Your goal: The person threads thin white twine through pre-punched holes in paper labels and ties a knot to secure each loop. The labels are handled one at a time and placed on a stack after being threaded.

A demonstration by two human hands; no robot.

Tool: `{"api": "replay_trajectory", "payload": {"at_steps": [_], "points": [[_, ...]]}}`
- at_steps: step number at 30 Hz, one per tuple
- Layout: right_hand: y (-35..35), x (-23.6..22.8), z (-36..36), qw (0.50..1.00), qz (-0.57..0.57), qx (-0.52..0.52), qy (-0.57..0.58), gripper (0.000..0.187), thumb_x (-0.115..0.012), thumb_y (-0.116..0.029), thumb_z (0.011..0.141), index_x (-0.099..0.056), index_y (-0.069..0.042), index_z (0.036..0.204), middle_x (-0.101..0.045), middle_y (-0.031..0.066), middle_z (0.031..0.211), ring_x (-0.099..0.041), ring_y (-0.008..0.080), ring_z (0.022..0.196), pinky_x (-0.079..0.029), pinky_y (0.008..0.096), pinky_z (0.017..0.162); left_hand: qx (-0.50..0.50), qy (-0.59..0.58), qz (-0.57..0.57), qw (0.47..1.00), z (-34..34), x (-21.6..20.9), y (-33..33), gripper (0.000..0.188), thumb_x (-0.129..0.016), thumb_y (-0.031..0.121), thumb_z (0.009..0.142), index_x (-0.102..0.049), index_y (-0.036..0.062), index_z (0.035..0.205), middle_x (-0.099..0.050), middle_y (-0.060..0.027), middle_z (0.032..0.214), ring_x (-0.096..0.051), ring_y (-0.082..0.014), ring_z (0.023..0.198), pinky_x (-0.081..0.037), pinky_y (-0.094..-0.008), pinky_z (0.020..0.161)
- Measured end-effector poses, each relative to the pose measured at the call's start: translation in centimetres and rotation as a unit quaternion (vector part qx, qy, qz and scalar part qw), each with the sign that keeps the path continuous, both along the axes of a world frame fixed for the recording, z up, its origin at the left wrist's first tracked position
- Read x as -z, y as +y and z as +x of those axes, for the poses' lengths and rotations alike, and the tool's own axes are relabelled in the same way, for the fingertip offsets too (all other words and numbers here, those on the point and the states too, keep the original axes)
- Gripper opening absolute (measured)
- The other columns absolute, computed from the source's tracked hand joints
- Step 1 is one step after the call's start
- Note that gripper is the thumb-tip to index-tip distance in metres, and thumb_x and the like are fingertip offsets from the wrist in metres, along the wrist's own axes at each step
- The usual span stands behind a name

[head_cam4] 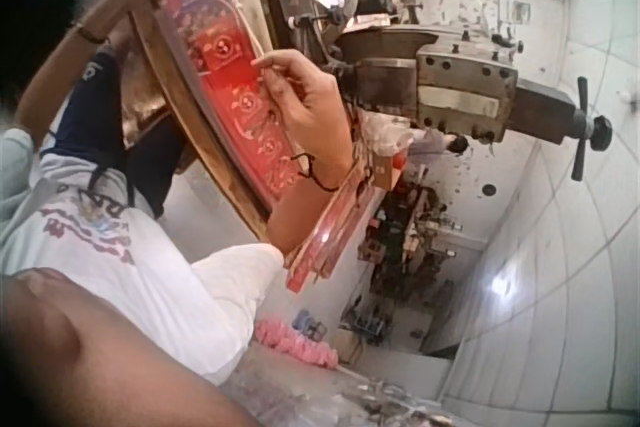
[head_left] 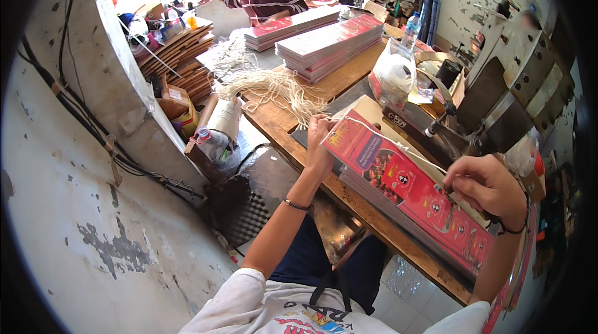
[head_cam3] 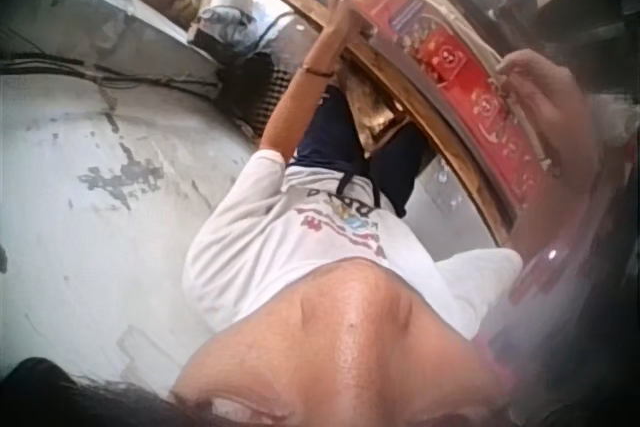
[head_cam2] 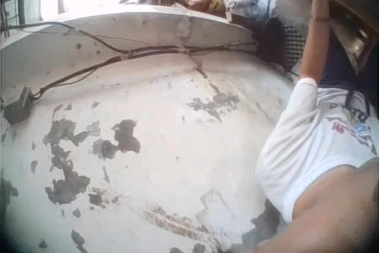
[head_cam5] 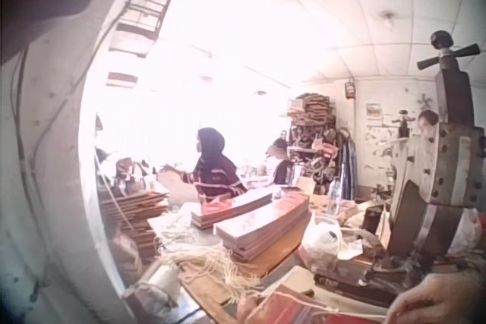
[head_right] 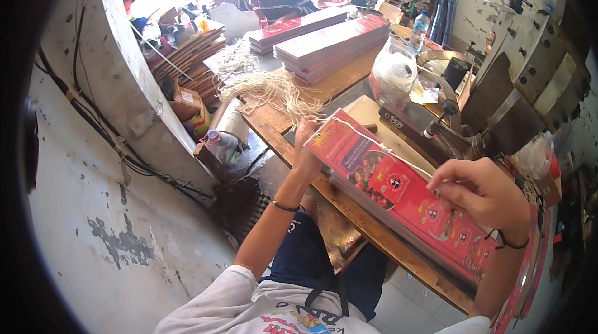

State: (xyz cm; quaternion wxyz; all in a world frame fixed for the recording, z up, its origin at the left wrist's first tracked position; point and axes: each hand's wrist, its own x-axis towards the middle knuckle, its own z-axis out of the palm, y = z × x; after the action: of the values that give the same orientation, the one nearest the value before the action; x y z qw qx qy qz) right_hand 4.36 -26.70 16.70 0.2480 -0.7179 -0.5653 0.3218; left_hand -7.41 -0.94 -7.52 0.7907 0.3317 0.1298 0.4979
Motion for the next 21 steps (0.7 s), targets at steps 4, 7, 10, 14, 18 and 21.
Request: {"api": "replay_trajectory", "payload": {"at_steps": [4, 7, 10, 14, 18, 21], "points": [[-0.8, 0.1, 0.7, 0.983, 0.092, -0.036, 0.152, 0.017, -0.046, 0.003, 0.095, -0.061, 0.005, 0.104, -0.067, 0.0101, 0.081, -0.065, 0.0136, 0.060, -0.055, 0.0246, 0.054, 0.079, -0.017, -0.094, 0.992, -1.5, -2.2, -0.5, 0.011, -0.038, 0.018, 0.099, -0.043, 0.0087, 0.101, -0.063, -0.0087, 0.091, -0.063, -0.0163, 0.079, -0.053, -0.0298, 0.071], [1.3, 0.8, -0.8, 0.961, 0.139, -0.051, 0.234, 0.021, -0.043, 0.004, 0.096, -0.058, 0.006, 0.111, -0.068, 0.0150, 0.095, -0.069, 0.0217, 0.080, -0.061, 0.0313, 0.059, 0.111, -0.093, -0.148, 0.978, -1.8, -1.5, -0.5, 0.008, -0.039, 0.013, 0.093, -0.046, 0.0092, 0.092, -0.062, -0.0073, 0.094, -0.063, -0.0153, 0.083, -0.053, -0.0293, 0.074], [4.5, 2.5, -1.4, 0.953, 0.203, -0.094, 0.205, 0.020, -0.049, -0.002, 0.098, -0.058, 0.004, 0.115, -0.067, 0.0171, 0.106, -0.068, 0.0220, 0.093, -0.060, 0.0297, 0.068, 0.141, -0.161, -0.147, 0.966, -2.4, -0.1, -0.4, 0.024, -0.034, 0.014, 0.090, -0.050, 0.0022, 0.104, -0.062, -0.0143, 0.110, -0.064, -0.0224, 0.097, -0.054, -0.0367, 0.084], [8.8, 5.5, -0.8, 0.957, 0.223, -0.087, 0.164, 0.020, -0.058, -0.014, 0.098, -0.063, 0.002, 0.107, -0.066, 0.0103, 0.105, -0.063, 0.0138, 0.096, -0.056, 0.0289, 0.080, 0.156, -0.176, -0.182, 0.955, -3.3, -2.4, -2.5, 0.046, -0.025, 0.017, 0.091, -0.046, -0.0102, 0.122, -0.057, -0.0247, 0.127, -0.060, -0.0339, 0.113, -0.049, -0.0500, 0.098], [11.6, 7.8, -0.9, 0.949, 0.280, -0.071, 0.129, 0.025, -0.055, -0.021, 0.101, -0.068, 0.001, 0.100, -0.064, 0.0024, 0.096, -0.057, 0.0085, 0.093, -0.049, 0.0220, 0.079, 0.144, -0.200, -0.174, 0.954, -3.9, -3.2, -3.8, 0.048, -0.023, 0.023, 0.101, -0.045, -0.0105, 0.127, -0.055, -0.0253, 0.128, -0.059, -0.0346, 0.115, -0.050, -0.0446, 0.099], [12.7, 9.2, -2.0, 0.933, 0.279, -0.038, 0.224, 0.026, -0.053, -0.022, 0.102, -0.067, 0.001, 0.106, -0.064, 0.0016, 0.094, -0.057, 0.0075, 0.091, -0.047, 0.0205, 0.078, 0.082, -0.131, -0.156, 0.976, -4.1, -2.3, -3.5, 0.039, -0.030, 0.022, 0.101, -0.051, -0.0068, 0.116, -0.062, -0.0209, 0.117, -0.065, -0.0291, 0.104, -0.054, -0.0399, 0.094]]}}
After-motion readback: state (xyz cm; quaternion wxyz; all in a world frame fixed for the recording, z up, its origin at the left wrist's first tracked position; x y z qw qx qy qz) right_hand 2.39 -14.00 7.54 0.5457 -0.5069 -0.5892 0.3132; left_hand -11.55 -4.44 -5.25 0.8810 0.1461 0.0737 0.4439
